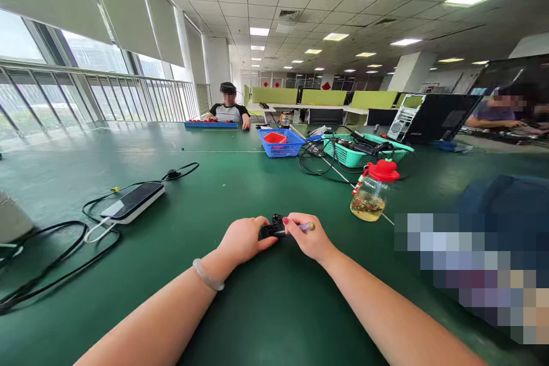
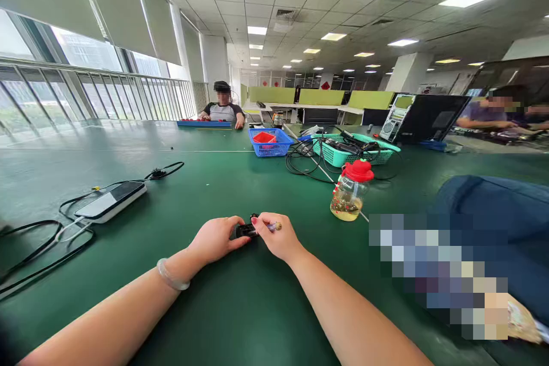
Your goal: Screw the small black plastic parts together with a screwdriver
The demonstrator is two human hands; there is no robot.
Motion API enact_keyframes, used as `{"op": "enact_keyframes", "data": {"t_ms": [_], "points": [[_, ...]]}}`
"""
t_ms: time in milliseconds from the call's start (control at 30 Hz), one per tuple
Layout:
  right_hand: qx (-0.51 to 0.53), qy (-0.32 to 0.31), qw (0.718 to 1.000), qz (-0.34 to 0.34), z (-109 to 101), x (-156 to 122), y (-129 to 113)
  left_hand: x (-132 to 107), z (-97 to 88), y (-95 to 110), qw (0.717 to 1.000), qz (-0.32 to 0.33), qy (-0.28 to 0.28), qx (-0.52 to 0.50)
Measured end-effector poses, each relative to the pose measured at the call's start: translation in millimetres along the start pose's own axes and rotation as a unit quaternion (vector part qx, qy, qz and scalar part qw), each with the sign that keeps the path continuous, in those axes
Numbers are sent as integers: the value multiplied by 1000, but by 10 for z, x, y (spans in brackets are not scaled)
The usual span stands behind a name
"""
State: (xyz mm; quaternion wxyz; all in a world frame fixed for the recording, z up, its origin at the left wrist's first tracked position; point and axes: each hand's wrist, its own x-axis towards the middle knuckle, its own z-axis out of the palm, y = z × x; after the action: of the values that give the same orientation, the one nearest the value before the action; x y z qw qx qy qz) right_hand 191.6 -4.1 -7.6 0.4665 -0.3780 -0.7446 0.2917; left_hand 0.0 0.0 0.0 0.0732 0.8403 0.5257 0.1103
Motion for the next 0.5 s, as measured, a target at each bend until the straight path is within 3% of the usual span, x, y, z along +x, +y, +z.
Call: {"op": "enact_keyframes", "data": {"t_ms": [133, 200, 267, 367, 500], "points": [[116, 107, 987, 38, -58, -5, 139, 11, -31, -7, 998, -25, 53, -3], [160, 179, 969, 61, -93, 15, 220, 15, -44, -15, 994, -68, 80, 7], [162, 214, 960, 80, -125, 40, 294, 20, -54, -22, 988, -117, 90, 31], [129, 209, 963, 112, -147, 67, 362, 21, -63, -20, 981, -167, 64, 73], [113, 181, 968, 134, -135, 68, 364, -4, -75, 1, 980, -178, 16, 92]]}}
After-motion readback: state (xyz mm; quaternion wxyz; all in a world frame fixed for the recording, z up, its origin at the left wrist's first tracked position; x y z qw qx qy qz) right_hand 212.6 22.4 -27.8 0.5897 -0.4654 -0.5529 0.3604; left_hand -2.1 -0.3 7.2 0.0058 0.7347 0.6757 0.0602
